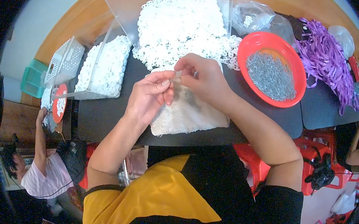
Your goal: The recorder manually inserts small metal pins into white plastic rings to assemble small components at a workbench.
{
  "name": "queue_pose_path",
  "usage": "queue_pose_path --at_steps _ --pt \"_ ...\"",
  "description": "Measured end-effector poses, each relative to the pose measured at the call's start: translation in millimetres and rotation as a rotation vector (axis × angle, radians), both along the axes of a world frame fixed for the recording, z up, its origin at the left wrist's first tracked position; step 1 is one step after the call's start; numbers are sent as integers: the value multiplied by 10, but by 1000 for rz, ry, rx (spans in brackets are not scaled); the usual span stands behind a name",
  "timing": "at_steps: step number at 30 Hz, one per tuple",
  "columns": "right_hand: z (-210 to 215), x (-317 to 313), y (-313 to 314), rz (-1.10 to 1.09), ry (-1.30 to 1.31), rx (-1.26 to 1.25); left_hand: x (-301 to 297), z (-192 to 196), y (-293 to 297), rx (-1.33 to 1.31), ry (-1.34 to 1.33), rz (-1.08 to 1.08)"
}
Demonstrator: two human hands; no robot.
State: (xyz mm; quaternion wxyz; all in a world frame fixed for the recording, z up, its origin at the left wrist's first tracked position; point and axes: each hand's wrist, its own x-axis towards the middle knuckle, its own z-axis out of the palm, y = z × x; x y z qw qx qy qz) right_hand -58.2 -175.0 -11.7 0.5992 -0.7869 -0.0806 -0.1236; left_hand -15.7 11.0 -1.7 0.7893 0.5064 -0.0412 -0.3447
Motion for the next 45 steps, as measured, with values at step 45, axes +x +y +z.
queue_pose_path --at_steps 45 --pt "66 50 -199 -105 180 398 887 -271 -512 1019 -1623 28"
